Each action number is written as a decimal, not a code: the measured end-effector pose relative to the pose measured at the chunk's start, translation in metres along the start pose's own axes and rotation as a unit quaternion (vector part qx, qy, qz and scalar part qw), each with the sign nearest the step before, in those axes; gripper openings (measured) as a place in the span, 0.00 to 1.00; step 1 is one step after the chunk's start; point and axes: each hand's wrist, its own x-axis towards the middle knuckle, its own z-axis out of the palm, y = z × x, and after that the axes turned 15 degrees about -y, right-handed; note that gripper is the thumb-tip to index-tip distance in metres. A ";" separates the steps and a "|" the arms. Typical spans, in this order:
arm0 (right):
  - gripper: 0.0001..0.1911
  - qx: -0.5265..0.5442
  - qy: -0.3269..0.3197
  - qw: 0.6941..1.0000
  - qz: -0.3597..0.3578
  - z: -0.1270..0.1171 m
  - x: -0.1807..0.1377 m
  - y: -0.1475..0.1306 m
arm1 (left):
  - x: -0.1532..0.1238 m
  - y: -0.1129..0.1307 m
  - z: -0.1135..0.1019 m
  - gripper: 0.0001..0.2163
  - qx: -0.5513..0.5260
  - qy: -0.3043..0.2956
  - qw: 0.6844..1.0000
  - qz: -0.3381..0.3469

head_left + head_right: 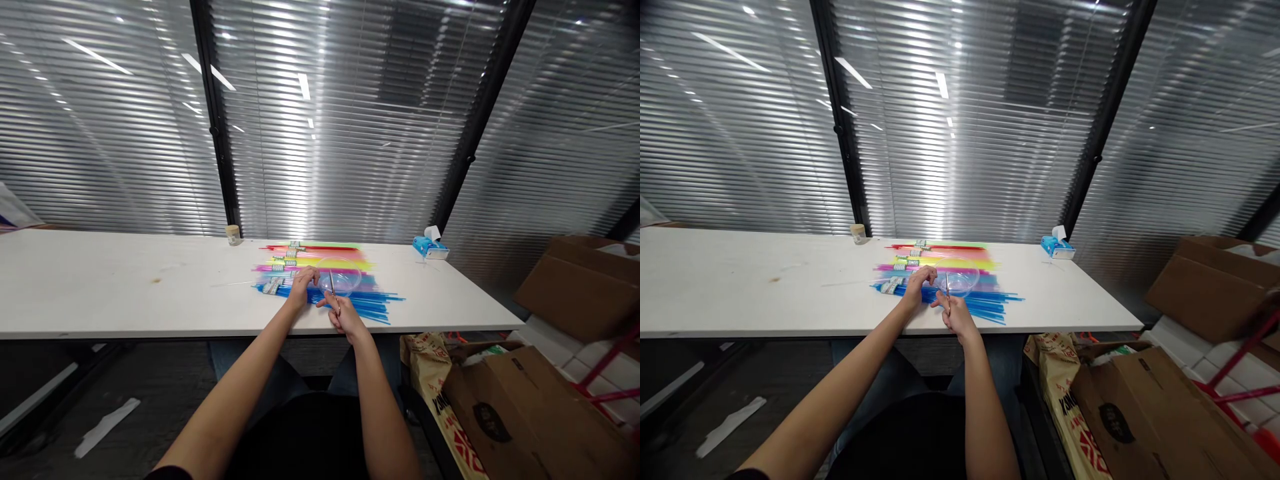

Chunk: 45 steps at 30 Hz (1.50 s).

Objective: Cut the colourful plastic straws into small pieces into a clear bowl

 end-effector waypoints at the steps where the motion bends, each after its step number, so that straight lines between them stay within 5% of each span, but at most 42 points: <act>1: 0.23 0.000 0.000 1.000 -0.001 0.000 0.000 0.000 | 0.000 0.000 0.000 0.17 -0.002 -0.002 1.000 0.000; 18: 0.32 0.001 0.014 1.000 -0.012 0.000 0.003 0.006 | 0.003 -0.006 0.001 0.20 -0.020 0.014 1.000 0.005; 30: 0.31 0.007 0.032 0.999 -0.015 -0.002 0.004 0.009 | 0.003 -0.007 0.001 0.17 -0.020 0.048 0.999 0.013; 45: 0.27 -0.007 -0.006 1.000 -0.002 -0.001 0.002 0.001 | 0.000 -0.002 0.000 0.16 -0.006 0.013 1.000 0.003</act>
